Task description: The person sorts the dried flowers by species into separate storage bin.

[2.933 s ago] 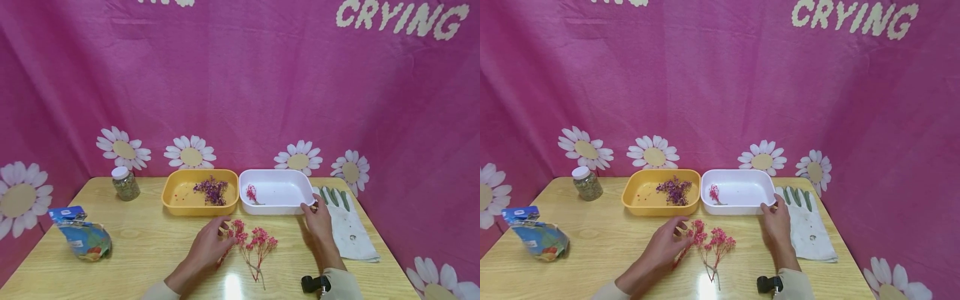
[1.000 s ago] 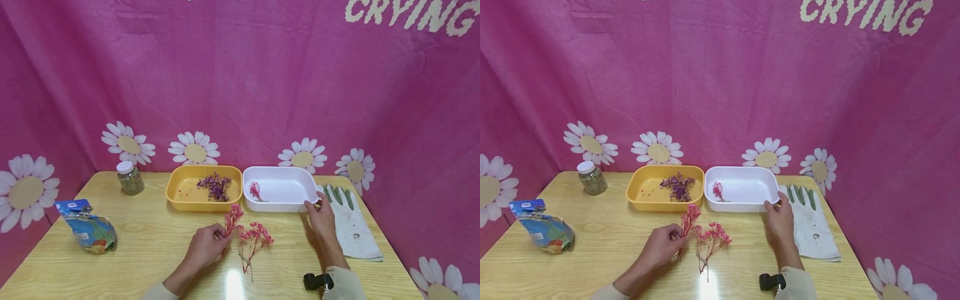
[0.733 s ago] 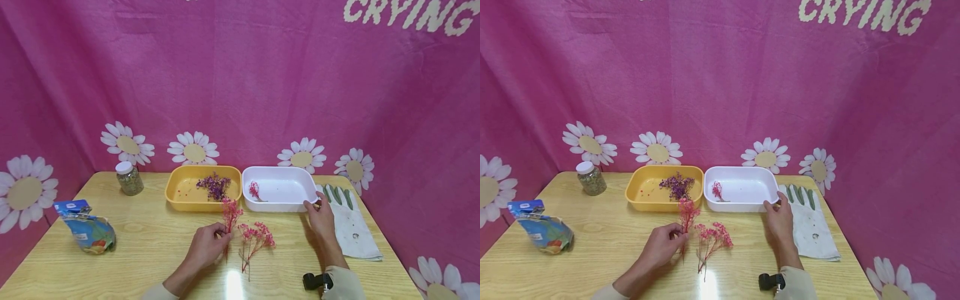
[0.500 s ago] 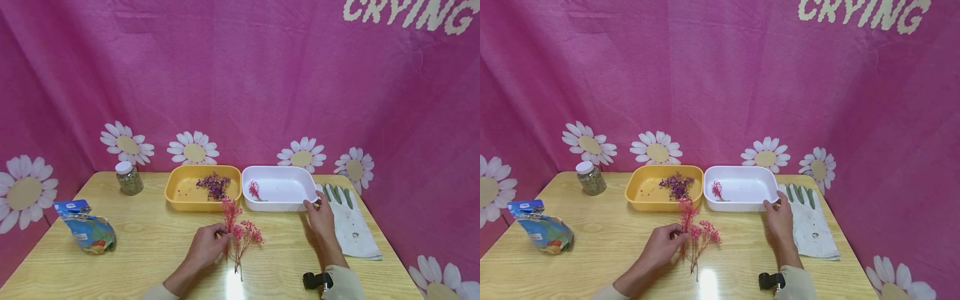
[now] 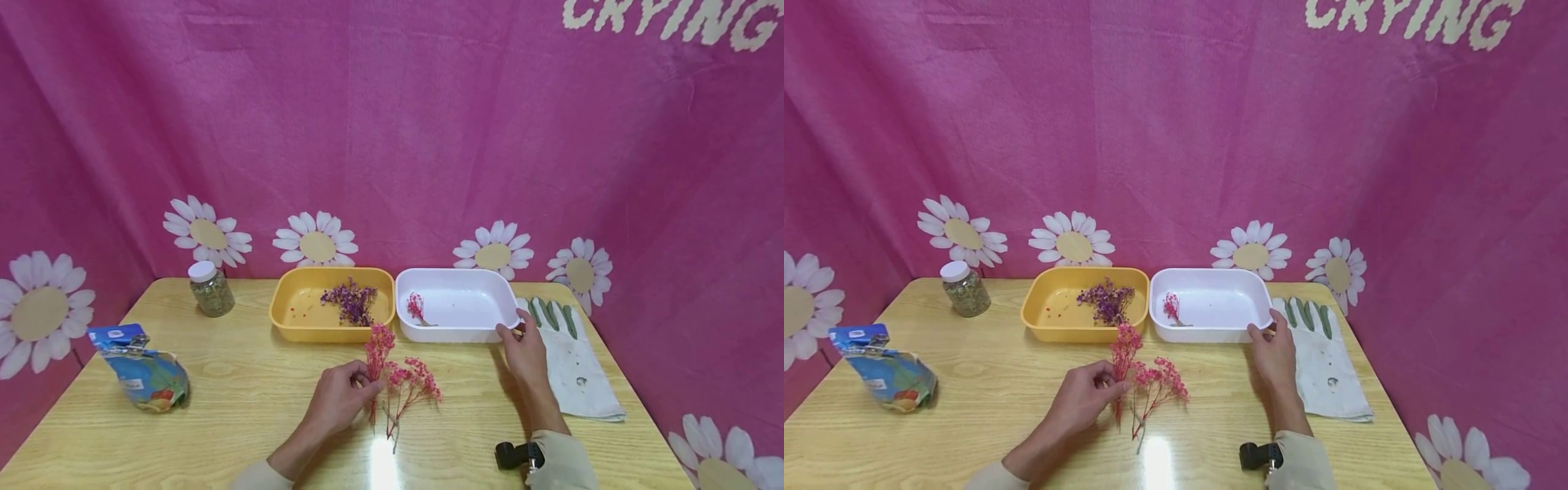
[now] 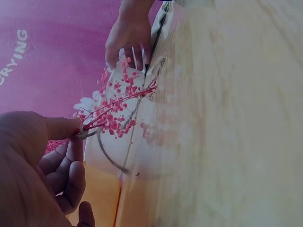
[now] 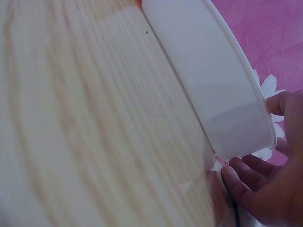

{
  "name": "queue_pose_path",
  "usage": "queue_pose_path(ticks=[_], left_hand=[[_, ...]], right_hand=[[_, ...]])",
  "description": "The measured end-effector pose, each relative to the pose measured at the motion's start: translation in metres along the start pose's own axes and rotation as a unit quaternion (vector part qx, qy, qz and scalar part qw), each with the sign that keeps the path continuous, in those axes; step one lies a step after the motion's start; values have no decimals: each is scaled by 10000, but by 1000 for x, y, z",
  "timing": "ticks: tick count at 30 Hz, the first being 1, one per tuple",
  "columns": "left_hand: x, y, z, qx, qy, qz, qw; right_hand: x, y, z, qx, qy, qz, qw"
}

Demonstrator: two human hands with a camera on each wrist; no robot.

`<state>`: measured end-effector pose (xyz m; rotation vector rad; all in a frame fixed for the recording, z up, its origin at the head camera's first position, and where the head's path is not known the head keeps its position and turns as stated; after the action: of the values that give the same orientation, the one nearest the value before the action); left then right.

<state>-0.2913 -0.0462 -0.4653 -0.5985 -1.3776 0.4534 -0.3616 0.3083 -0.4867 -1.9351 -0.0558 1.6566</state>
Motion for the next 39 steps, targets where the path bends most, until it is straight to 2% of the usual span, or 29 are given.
queue_pose_path(ticks=[8,15,21,24,30,39], left_hand=[[-8,4,1,-130,-317,-332,9989],[-12,3,2,-155,-409,-694,9966],[-11,7,2,-332,-419,-1053,9930],[-12,10,2,-494,-519,-1351,9882],[-15,16,0,-780,-790,-2059,9722],[-11,23,0,-1123,-692,-2652,9551]], right_hand=[[-1,-1,-1,-32,-79,26,10000],[-3,-1,-1,-38,-145,9,9999],[-4,-3,-2,21,-217,35,9998],[-6,-4,-2,74,-334,81,9994],[-6,-4,-2,50,-374,85,9993],[-5,-3,-3,-67,-178,28,9998]])
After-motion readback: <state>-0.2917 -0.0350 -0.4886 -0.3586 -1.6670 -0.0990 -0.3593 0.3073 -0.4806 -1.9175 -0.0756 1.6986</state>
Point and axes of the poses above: each hand's wrist, its own z-axis towards the middle knuckle, its own y-axis out of the palm, x = y × z, the point moved 10 cm from there along z, towards the middle knuckle, and after that the axes turned 5 degrees about z, right-handed, at the moved point
